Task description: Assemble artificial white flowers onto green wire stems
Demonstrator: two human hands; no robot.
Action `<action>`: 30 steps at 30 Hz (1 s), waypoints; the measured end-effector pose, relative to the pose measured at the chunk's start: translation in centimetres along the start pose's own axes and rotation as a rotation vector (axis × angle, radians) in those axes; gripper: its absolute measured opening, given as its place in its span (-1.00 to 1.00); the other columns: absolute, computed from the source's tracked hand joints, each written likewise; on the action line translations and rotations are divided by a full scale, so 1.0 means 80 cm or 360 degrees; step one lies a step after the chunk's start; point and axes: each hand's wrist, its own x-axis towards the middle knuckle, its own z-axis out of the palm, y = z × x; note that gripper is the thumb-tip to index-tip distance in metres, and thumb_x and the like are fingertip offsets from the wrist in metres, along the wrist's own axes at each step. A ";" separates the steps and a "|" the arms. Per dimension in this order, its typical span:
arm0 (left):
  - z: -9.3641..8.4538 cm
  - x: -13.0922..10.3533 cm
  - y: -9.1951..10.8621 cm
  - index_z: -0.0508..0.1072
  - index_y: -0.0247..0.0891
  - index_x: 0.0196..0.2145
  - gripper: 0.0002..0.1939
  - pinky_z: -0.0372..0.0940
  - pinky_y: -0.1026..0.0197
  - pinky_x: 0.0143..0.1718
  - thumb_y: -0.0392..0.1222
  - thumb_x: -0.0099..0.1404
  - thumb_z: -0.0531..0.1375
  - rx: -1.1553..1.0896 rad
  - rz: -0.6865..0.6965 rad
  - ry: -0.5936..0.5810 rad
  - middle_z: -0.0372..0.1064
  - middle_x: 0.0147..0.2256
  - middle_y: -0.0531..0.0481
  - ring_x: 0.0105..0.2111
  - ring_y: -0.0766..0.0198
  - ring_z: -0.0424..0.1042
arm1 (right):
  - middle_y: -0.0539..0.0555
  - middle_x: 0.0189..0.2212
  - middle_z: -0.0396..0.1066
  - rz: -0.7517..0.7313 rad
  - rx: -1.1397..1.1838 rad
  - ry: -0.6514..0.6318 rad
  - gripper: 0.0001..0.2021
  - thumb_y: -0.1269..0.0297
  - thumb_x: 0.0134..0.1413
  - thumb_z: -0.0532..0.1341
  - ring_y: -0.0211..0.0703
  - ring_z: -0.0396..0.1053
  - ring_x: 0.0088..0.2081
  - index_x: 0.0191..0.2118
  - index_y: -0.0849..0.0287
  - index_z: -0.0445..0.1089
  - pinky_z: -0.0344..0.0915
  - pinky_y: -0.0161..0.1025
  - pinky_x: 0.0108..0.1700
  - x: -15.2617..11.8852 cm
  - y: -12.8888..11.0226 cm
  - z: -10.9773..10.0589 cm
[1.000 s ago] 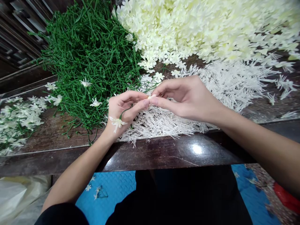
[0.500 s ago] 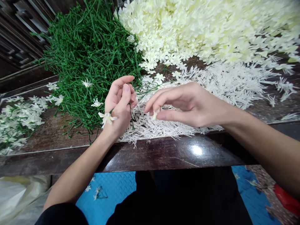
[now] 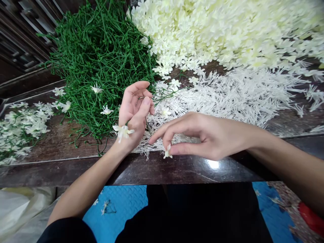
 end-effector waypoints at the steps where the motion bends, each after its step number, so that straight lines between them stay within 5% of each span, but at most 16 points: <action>1: -0.001 0.000 -0.001 0.41 -0.07 -0.08 -0.72 0.35 0.26 -0.34 0.00 0.28 0.29 -0.0023 0.0029 -0.0011 0.37 -0.21 0.00 -0.28 0.28 0.41 | 0.07 -0.03 0.55 0.0005 0.0020 0.0073 -0.95 0.39 0.16 0.28 -0.14 0.52 -0.05 -0.29 0.13 0.50 0.43 -0.21 -0.02 0.000 0.000 -0.002; 11: -0.005 -0.005 0.002 0.55 -0.05 -0.14 -0.78 0.35 0.21 -0.31 -0.01 0.42 0.12 0.0308 0.0188 -0.0306 0.45 -0.35 0.01 -0.37 0.25 0.42 | 0.05 -0.31 0.57 -0.0058 0.0146 0.0758 -0.89 0.18 0.10 0.38 -0.09 0.53 -0.21 -0.33 0.09 0.55 0.48 -0.15 -0.11 0.000 0.003 -0.018; 19: -0.020 -0.004 0.002 0.48 -0.11 -0.04 -0.76 0.19 0.31 -0.54 -0.03 0.39 0.19 0.0586 0.0340 -0.0502 0.32 -0.62 0.16 -0.67 0.41 0.21 | 0.04 -0.37 0.53 -0.0088 0.0049 0.0870 -0.87 0.19 0.10 0.38 -0.16 0.50 -0.32 -0.36 0.12 0.54 0.48 -0.22 -0.23 -0.001 0.003 -0.015; 25: -0.018 -0.002 0.007 0.44 -0.25 -0.21 -0.89 0.26 0.40 -0.49 -0.16 0.40 0.19 0.0850 0.0617 -0.0641 0.51 -0.41 0.07 -0.50 0.45 0.44 | 0.08 -0.35 0.55 -0.0274 0.0017 0.0999 -0.87 0.22 0.09 0.40 -0.13 0.51 -0.28 -0.33 0.16 0.53 0.51 -0.16 -0.19 0.000 0.005 -0.018; 30: -0.012 -0.006 0.003 0.43 -0.28 -0.23 -0.94 0.31 0.39 -0.40 -0.26 0.41 0.18 0.0895 0.0834 -0.0561 0.50 -0.36 0.03 -0.42 0.43 0.46 | 0.06 -0.44 0.53 -0.0316 0.0058 0.1035 -0.89 0.26 0.15 0.37 -0.14 0.53 -0.37 -0.31 0.18 0.49 0.53 -0.16 -0.27 0.000 0.003 -0.018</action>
